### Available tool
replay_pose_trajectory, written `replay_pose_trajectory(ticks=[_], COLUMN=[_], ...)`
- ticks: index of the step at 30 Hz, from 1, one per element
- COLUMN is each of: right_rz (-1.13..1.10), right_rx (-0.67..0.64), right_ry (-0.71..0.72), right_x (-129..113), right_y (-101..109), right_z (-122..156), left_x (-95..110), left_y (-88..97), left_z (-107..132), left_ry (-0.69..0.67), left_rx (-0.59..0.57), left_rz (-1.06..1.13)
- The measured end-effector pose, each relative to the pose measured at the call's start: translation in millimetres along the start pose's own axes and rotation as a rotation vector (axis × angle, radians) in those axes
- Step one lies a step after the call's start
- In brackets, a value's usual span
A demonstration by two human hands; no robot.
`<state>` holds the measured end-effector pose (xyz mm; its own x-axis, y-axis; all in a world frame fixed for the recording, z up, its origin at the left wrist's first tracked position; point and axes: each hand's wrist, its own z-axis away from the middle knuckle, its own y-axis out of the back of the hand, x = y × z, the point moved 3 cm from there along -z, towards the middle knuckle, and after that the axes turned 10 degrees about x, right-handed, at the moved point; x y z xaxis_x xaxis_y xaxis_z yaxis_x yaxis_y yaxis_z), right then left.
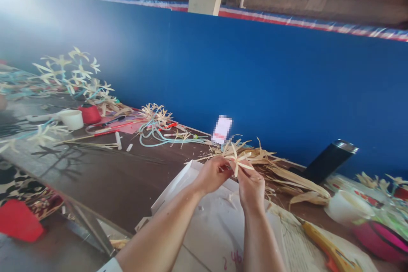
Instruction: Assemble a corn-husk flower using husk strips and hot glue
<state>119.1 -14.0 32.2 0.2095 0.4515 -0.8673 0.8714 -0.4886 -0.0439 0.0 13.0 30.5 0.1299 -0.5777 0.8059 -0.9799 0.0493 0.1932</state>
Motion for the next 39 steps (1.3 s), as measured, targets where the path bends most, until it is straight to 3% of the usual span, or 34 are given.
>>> replay_pose_trajectory(ticks=[9,15,21,39], right_rz=[0.052,-0.072,-0.095,0.216], right_rx=[-0.064,-0.098,-0.004,0.051], right_ry=[-0.045,-0.139,-0.206,0.141], right_x=[-2.0,-0.2,4.7,3.1], right_y=[-4.5,-9.6,-8.2,-2.8], right_z=[2.2,3.5,2.6,0.7], left_x=[-2.5,-3.6,-2.3,-4.8], left_y=[4.4,6.5,8.3,5.2], left_z=[-1.6,-2.1,-2.1,0.3], left_ry=[0.016,0.032,-0.015,-0.102], left_rx=[0.130,0.201,0.254,0.255], left_rz=[-0.007,0.018,0.011,-0.158])
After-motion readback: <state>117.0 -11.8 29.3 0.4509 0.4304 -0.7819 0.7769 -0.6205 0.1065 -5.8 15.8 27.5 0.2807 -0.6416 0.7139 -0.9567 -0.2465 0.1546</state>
